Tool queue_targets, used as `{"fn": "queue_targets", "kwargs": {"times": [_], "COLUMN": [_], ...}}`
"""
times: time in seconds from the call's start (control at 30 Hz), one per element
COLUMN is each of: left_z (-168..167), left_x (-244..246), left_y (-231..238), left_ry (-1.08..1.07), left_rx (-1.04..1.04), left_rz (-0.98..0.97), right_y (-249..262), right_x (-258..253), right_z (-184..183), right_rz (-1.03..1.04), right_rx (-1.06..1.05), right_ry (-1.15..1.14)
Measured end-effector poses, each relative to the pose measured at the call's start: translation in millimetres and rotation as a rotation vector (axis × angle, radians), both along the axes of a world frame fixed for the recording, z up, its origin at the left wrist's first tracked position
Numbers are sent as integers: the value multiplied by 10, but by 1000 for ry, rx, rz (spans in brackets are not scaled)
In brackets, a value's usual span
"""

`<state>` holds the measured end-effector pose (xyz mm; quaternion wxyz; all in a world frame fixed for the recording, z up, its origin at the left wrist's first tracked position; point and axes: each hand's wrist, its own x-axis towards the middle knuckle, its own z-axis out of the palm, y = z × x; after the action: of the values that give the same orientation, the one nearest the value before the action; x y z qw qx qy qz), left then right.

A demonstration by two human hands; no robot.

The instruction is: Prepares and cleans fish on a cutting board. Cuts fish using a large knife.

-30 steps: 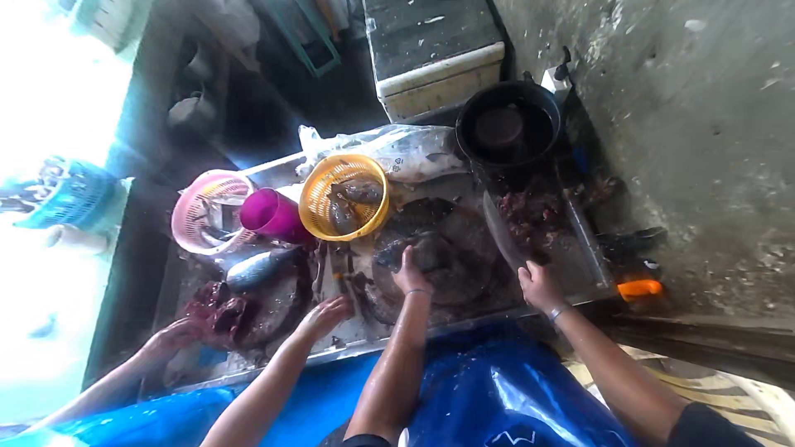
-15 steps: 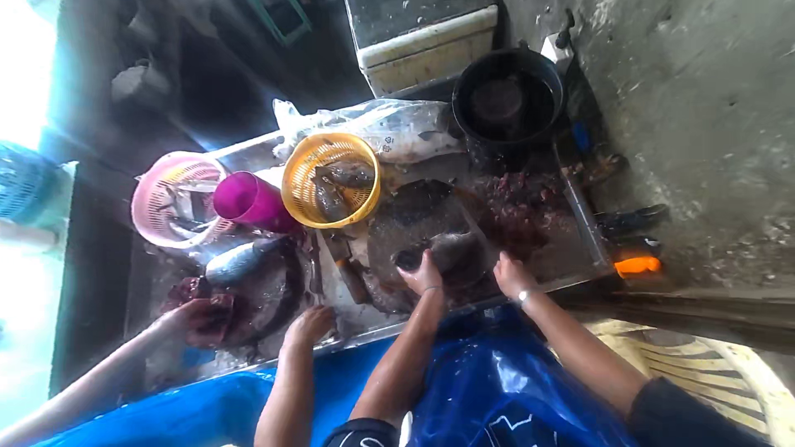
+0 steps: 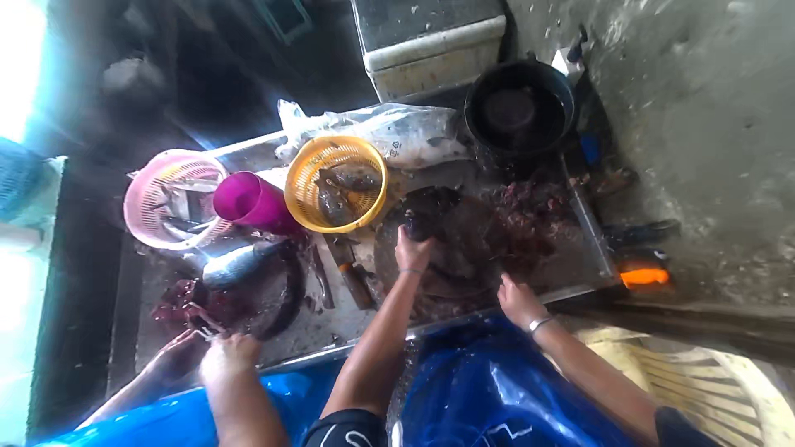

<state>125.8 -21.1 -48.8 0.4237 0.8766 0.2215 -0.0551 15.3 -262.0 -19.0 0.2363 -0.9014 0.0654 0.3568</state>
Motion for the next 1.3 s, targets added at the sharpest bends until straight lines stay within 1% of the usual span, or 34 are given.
{"fn": "queue_targets", "kwargs": {"times": [0.07,0.13,0.17,0.2,0.23,0.27,0.3,0.33,0.4,0.43,0.47,0.53,0.6,0.67,0.73,0.77,0.8,0.9,0.93,0.97,1.0,1.03,1.07,1.1,1.13,1.17,1.2,1.23,1.27,1.3], "left_z": [292,794,1012,1145,1179,1102,924,685,219,75,-1,-75,-83,-81,-94,-97,-96,-123,-137,-113,-98,-113,-136,-146,-146,-133,-137,-171,-189,-177], "left_x": [-73,30,80,169,279,386,490,594,709,749,773,827,915,995,1031,976,866,508,433,402,407,405,395,373,332,340,375,320,254,260], "left_y": [46,-7,-57,-114,-170,-214,-245,-268,-358,-427,-499,-650,-760,-773,-709,-683,-663,-599,-592,-595,-602,-603,-597,-596,-600,-594,-585,-571,-573,-579], "left_ry": [46,160,240,297,322,326,317,296,260,253,253,243,210,156,115,115,120,115,115,124,126,122,114,107,101,87,70,74,81,76], "left_rx": [103,260,319,376,423,462,473,427,309,256,224,241,261,234,201,172,151,119,109,97,94,89,84,82,78,72,64,57,50,42], "left_rz": [-78,-204,-263,-302,-316,-334,-379,-441,-618,-699,-762,-823,-771,-595,-379,-312,-287,-302,-302,-305,-306,-303,-296,-288,-282,-279,-273,-269,-261,-251], "right_y": [-182,-470,-580,-649,-689,-714,-735,-743,-726,-723,-725,-738,-733,-717,-663,-615,-550,-283,-185,-88,-13,20,20,8,3,8,22,46,56,55], "right_x": [-64,57,71,91,109,86,43,-6,-142,-189,-238,-330,-352,-232,98,281,443,793,847,861,826,729,631,596,603,650,678,593,495,445], "right_z": [49,-119,-248,-322,-355,-407,-455,-467,-425,-410,-412,-402,-362,-285,-74,97,302,847,902,831,615,301,28,-126,-158,-57,92,177,159,69], "right_rz": [-10,-157,-264,-376,-476,-560,-616,-641,-654,-664,-691,-765,-730,-574,-420,-370,-335,-238,-219,-213,-204,-169,-123,-93,-97,-121,-144,-165,-172,-166], "right_rx": [122,257,256,217,187,189,228,300,469,526,558,599,562,447,353,322,310,361,376,374,342,271,185,109,74,60,58,63,70,78], "right_ry": [70,81,31,-43,-109,-167,-203,-202,-75,23,105,164,117,-8,-173,-272,-397,-941,-1083,-1179,-1188,-1069,-805,-503,-306,-272,-376,-546,-726,-801]}}
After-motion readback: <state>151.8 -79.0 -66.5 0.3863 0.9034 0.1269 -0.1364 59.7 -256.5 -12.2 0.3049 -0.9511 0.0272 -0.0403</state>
